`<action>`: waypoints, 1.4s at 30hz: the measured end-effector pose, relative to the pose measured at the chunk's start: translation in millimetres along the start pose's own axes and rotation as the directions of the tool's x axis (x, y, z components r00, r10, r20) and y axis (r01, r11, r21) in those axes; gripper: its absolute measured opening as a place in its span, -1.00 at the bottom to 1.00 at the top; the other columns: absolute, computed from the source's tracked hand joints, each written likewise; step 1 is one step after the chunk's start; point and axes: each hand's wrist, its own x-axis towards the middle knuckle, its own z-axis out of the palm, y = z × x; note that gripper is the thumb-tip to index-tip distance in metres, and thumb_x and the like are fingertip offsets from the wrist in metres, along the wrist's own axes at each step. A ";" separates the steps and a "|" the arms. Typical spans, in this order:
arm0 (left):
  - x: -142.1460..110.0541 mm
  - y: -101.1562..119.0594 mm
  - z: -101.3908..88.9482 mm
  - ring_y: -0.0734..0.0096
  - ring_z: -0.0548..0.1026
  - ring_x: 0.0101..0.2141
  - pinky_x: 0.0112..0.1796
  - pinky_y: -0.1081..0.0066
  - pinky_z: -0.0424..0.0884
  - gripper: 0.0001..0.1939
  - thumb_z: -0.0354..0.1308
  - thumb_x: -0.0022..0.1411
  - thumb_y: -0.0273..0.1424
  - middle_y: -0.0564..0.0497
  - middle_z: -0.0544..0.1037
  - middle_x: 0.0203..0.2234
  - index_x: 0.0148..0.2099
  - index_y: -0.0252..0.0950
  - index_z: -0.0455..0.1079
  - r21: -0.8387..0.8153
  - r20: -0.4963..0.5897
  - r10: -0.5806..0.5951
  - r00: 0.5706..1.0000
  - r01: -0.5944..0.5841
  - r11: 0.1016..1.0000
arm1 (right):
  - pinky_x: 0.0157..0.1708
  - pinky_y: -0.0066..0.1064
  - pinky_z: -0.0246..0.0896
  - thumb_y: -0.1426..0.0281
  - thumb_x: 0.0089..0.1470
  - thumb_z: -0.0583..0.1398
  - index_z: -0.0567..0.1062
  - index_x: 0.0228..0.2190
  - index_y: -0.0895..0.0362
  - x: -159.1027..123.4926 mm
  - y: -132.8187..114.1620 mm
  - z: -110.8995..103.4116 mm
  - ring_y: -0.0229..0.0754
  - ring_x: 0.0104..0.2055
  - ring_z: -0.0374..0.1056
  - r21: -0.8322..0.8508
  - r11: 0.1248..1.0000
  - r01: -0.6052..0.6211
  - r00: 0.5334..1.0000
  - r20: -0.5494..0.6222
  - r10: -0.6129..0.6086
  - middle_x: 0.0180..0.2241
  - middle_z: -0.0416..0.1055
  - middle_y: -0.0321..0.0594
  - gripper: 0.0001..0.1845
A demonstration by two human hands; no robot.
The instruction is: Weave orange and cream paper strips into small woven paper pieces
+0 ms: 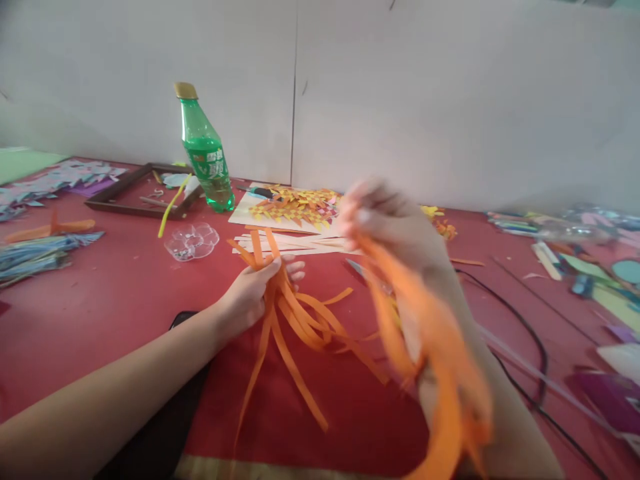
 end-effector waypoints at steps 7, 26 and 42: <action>-4.4 -2.0 2.3 0.25 0.60 -0.31 -0.14 0.25 0.47 -0.88 0.20 0.22 -0.41 -0.10 0.64 -0.35 -0.23 -0.36 0.51 0.092 -0.009 0.055 0.998 -0.054 0.994 | -0.29 -0.29 0.41 0.28 -0.12 0.36 0.59 -0.38 0.06 -4.5 12.6 49.1 -0.14 -0.31 0.48 0.024 0.999 -0.036 0.982 0.188 0.031 -0.39 0.57 -0.24 -0.81; -3.8 6.3 4.1 0.34 0.57 -0.49 -0.37 0.40 0.51 -0.84 0.09 0.28 -0.44 -0.11 0.62 -0.42 -0.19 -0.39 0.47 -0.052 -0.039 -0.148 0.988 0.146 0.988 | -0.17 -0.35 0.37 0.38 -0.18 0.39 0.59 -0.43 0.10 -1.6 11.5 55.9 -0.23 -0.28 0.46 0.168 0.957 -0.235 0.917 0.364 0.161 -0.35 0.56 -0.26 -0.84; -0.1 7.5 2.8 0.38 0.56 -0.49 -0.36 0.43 0.50 -0.85 0.07 0.30 -0.41 -0.05 0.60 -0.44 -0.20 -0.35 0.45 -0.150 -0.068 -0.144 0.987 0.133 0.980 | -0.19 -0.33 0.39 0.46 -0.14 0.35 0.54 -0.45 0.15 1.4 30.9 84.9 -0.22 -0.30 0.49 0.161 0.957 -0.242 0.961 0.176 0.213 -0.35 0.58 -0.21 -0.89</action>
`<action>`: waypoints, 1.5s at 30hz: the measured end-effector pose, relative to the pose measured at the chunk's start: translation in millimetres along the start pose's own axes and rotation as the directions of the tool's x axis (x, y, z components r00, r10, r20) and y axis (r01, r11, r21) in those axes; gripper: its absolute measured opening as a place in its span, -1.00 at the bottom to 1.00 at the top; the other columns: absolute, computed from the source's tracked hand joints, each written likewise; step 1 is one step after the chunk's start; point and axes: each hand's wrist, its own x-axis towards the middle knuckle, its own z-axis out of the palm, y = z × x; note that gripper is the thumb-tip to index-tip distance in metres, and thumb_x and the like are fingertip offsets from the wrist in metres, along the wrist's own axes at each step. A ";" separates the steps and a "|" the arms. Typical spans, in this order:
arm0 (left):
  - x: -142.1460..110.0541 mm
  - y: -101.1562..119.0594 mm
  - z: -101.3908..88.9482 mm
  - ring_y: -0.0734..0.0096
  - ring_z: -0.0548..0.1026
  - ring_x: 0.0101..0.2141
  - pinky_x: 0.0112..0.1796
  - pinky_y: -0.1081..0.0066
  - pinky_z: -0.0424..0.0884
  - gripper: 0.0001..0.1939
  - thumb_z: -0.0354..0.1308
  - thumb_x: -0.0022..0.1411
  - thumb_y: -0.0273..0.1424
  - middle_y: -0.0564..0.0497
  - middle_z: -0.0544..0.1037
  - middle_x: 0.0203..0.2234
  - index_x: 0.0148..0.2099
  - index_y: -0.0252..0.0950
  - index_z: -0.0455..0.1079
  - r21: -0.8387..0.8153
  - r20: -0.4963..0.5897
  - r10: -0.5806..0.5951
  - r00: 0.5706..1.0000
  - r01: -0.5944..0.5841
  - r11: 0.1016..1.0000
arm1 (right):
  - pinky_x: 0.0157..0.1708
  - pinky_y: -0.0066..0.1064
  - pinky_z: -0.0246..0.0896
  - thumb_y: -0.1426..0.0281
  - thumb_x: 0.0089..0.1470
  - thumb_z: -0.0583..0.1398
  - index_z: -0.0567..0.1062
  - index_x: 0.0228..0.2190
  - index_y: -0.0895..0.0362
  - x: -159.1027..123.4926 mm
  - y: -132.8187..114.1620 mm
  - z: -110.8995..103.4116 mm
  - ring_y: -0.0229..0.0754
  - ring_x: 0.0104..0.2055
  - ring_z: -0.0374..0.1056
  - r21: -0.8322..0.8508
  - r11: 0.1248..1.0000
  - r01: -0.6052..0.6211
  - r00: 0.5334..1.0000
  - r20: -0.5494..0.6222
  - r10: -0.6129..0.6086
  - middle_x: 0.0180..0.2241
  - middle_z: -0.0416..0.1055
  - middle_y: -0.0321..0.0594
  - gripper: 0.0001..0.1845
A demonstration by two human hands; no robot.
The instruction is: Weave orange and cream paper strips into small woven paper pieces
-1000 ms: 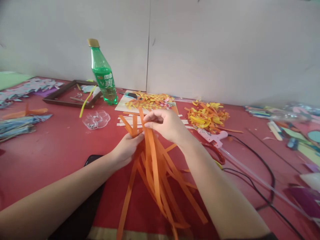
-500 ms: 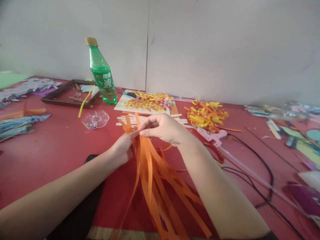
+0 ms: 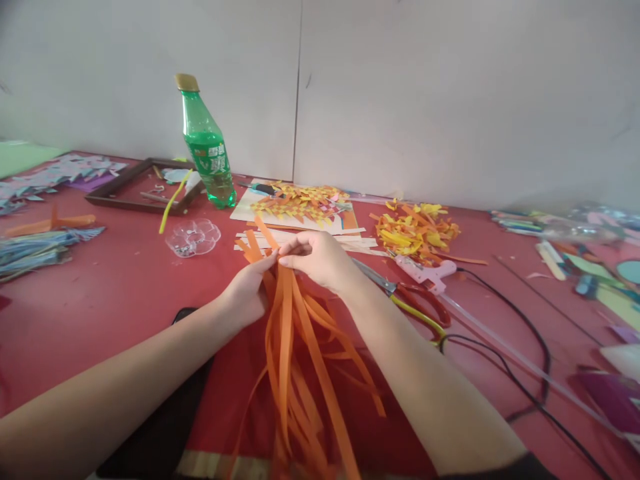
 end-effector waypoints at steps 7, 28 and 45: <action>0.9 2.2 -2.2 0.30 0.60 -0.36 -0.21 0.36 0.51 -0.85 0.05 0.30 -0.43 -0.08 0.60 -0.41 -0.23 -0.35 0.44 -0.119 0.087 -0.011 0.996 0.021 0.993 | -0.19 -0.29 0.39 0.50 -0.06 0.27 0.53 -0.47 0.12 -5.2 -2.1 11.0 -0.17 -0.32 0.52 -0.242 0.962 0.129 0.982 -0.103 -0.158 -0.34 0.59 -0.22 -0.95; -3.2 3.2 1.3 0.26 0.60 -0.41 -0.21 0.27 0.52 -0.83 0.04 0.30 -0.39 -0.08 0.60 -0.45 -0.24 -0.35 0.43 -0.091 0.033 -0.015 0.999 0.018 0.996 | -0.23 -0.34 0.38 0.49 -0.07 0.27 0.51 -0.49 0.12 -8.9 -5.5 16.9 -0.21 -0.35 0.49 -0.166 0.964 0.209 0.969 -0.099 -0.227 -0.41 0.55 -0.28 -0.96; -0.2 3.6 -0.3 0.28 0.59 -0.45 -0.23 0.29 0.52 -0.79 -0.01 0.30 -0.42 -0.07 0.58 -0.50 -0.30 -0.36 0.43 -0.142 0.088 -0.007 0.996 0.020 0.990 | -0.28 -0.35 0.40 0.55 -0.05 0.26 0.51 -0.43 0.11 -4.1 5.4 18.2 -0.26 -0.37 0.39 -0.400 0.878 0.262 0.934 -0.122 -0.335 -0.31 0.33 -0.26 -0.89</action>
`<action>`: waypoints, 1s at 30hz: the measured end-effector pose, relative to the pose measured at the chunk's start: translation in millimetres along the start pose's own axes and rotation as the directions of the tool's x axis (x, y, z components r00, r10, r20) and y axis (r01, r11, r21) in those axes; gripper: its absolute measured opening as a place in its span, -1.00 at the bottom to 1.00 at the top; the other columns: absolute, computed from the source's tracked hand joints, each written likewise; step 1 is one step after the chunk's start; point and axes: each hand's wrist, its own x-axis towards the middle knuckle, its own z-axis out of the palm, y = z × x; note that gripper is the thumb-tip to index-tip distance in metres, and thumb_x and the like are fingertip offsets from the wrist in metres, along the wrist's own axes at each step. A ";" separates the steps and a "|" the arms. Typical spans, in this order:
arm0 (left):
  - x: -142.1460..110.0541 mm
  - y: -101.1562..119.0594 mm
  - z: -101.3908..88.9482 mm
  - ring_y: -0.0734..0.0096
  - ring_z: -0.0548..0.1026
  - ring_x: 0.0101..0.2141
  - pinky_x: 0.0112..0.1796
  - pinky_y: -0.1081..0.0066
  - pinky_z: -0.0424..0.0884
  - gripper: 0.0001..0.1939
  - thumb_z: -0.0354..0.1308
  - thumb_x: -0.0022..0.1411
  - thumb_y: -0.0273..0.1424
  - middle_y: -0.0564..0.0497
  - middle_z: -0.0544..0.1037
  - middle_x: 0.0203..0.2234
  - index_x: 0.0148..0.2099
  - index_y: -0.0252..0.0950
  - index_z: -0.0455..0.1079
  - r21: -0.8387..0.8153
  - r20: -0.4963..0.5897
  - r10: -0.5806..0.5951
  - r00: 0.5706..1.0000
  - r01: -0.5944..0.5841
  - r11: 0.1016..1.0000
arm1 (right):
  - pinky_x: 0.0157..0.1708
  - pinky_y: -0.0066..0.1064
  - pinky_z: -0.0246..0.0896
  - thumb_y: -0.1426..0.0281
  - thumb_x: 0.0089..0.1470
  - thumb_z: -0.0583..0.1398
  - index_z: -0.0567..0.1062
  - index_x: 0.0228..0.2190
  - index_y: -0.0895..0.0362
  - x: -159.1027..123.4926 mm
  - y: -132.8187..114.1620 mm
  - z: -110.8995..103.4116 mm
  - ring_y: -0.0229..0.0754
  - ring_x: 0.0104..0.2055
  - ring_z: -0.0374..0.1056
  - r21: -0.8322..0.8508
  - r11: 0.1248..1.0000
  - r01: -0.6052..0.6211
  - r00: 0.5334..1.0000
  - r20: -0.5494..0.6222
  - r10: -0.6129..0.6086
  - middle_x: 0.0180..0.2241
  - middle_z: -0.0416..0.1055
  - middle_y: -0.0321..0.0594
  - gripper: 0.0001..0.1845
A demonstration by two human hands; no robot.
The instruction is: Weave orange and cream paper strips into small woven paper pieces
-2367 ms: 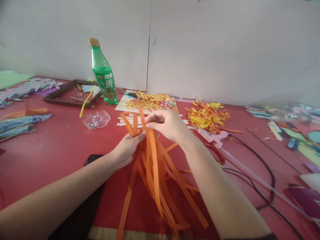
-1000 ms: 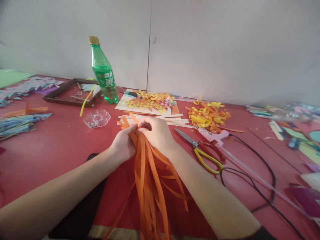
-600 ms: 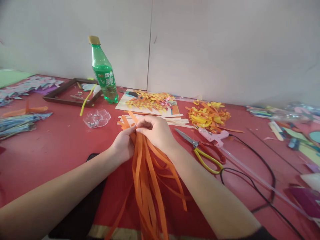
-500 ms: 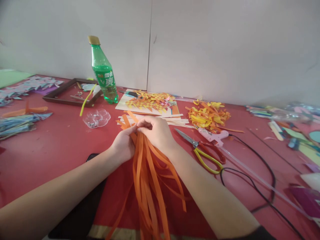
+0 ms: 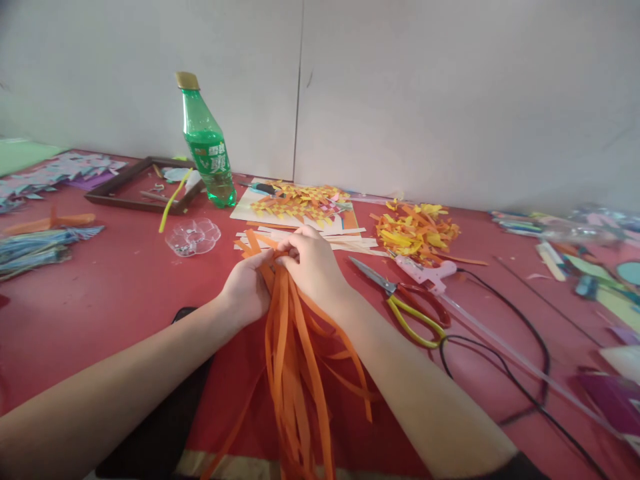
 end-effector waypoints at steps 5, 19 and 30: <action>-0.4 0.1 -0.8 0.31 0.58 -0.46 -0.26 0.32 0.52 -0.81 0.03 0.29 -0.41 -0.03 0.57 -0.54 -0.31 -0.34 0.44 0.022 -0.008 0.016 1.000 -0.016 1.000 | -0.30 -0.38 0.38 0.57 -0.06 0.24 0.45 -0.51 0.12 -0.1 -3.2 0.1 -0.29 -0.38 0.38 0.010 1.000 -0.006 1.000 -0.011 0.007 -0.34 0.32 -0.28 -0.88; -1.4 -3.6 1.8 0.35 0.56 -0.51 -0.41 0.41 0.48 -0.82 0.04 0.32 -0.43 -0.07 0.60 -0.47 -0.15 -0.37 0.45 0.199 -0.128 0.102 0.986 -0.075 0.977 | -0.30 -0.37 0.33 0.45 -0.04 0.24 0.45 -0.46 0.09 -0.8 -10.6 -7.4 -0.26 -0.39 0.40 0.120 0.991 -0.063 0.998 0.007 0.062 -0.42 0.49 -0.31 -0.96; 0.9 -9.2 -4.2 0.32 0.57 -0.48 -0.32 0.36 0.49 -0.89 0.14 0.23 -0.47 -0.07 0.62 -0.46 -0.25 -0.35 0.50 0.306 -0.076 0.206 0.976 -0.174 0.936 | -0.18 -0.33 0.35 0.44 -0.09 0.31 0.51 -0.23 0.08 4.2 -0.6 -11.1 -0.22 -0.25 0.44 0.227 0.968 -0.105 0.993 -0.025 0.114 -0.31 0.51 -0.26 -0.70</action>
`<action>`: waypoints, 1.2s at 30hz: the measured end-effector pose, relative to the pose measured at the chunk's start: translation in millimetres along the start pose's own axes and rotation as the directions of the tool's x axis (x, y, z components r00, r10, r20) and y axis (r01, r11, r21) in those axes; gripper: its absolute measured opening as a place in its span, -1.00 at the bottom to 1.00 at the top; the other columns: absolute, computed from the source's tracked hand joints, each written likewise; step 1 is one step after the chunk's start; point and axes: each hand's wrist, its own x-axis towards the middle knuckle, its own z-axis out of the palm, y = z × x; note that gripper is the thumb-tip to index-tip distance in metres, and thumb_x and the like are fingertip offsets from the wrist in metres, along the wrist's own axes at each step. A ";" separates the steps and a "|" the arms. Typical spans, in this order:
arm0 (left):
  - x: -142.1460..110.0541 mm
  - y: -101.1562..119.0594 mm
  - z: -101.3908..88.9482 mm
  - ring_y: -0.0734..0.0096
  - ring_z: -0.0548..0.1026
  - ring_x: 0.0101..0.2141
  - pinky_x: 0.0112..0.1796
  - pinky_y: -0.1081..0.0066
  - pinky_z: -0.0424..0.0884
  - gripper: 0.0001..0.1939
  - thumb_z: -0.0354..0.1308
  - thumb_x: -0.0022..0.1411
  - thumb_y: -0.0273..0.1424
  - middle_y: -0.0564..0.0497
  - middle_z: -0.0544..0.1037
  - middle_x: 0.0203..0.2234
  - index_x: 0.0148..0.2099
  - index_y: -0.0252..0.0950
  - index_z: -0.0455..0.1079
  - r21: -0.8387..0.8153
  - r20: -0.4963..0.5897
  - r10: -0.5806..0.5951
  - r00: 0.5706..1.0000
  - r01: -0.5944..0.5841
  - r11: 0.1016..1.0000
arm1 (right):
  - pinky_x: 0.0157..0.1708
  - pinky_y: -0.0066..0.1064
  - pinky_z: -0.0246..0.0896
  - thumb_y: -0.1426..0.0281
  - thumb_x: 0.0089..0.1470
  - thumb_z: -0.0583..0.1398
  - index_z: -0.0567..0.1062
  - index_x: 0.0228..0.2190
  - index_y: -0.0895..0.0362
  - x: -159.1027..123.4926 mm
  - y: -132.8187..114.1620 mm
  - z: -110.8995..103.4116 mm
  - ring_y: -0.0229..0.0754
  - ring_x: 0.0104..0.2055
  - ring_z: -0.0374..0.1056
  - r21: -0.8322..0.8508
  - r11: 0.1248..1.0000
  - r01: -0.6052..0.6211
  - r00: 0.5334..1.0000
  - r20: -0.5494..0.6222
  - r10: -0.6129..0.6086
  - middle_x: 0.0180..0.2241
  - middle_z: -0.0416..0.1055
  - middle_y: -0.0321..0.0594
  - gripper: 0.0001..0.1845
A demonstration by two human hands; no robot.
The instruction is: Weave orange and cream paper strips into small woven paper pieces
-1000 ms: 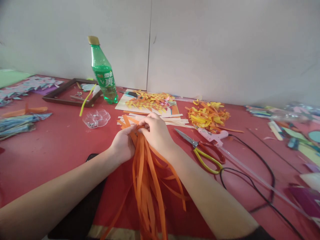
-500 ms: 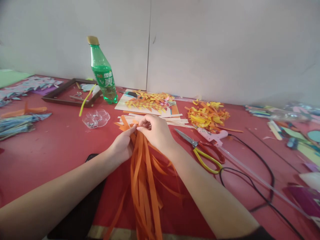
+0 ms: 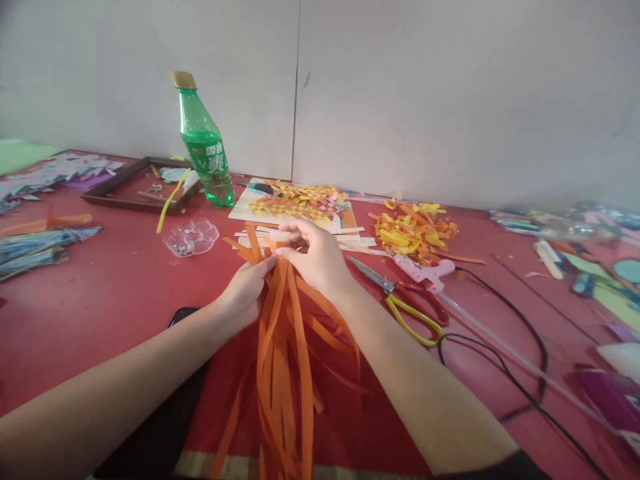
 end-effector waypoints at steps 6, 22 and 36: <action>-0.2 -1.2 -0.6 0.27 0.59 -0.39 -0.18 0.28 0.48 -0.84 0.16 0.25 -0.40 -0.12 0.62 -0.41 -0.27 -0.38 0.52 0.087 0.040 0.054 0.998 -0.057 0.995 | -0.34 -0.36 0.37 0.28 -0.23 0.41 0.50 -0.47 0.13 9.1 -1.6 -22.9 -0.26 -0.41 0.41 0.253 0.956 -0.147 0.984 0.132 0.116 -0.46 0.48 -0.30 -0.73; 4.7 -4.0 -3.9 0.33 0.58 -0.44 -0.30 0.37 0.49 -0.82 0.05 0.33 -0.39 -0.10 0.62 -0.40 -0.22 -0.35 0.45 0.078 0.020 0.171 0.985 -0.172 0.982 | -0.60 -0.47 0.14 -0.02 -0.39 0.39 0.40 -0.53 0.03 0.3 -22.1 -80.7 -0.40 -0.62 0.21 0.385 0.919 -0.087 0.994 0.089 0.057 -0.60 0.32 -0.45 -0.52; -4.1 -10.0 -9.3 0.34 0.44 -0.38 -0.27 0.39 0.35 -0.77 0.00 0.29 -0.31 0.05 0.48 -0.47 -0.26 -0.31 0.42 0.642 0.479 0.105 0.871 -0.430 0.635 | -0.20 -0.26 0.40 0.24 -0.38 0.49 0.57 -0.57 0.10 11.3 -15.5 -64.9 -0.16 -0.24 0.46 0.206 0.970 -0.127 0.980 0.179 0.091 -0.26 0.53 -0.20 -0.70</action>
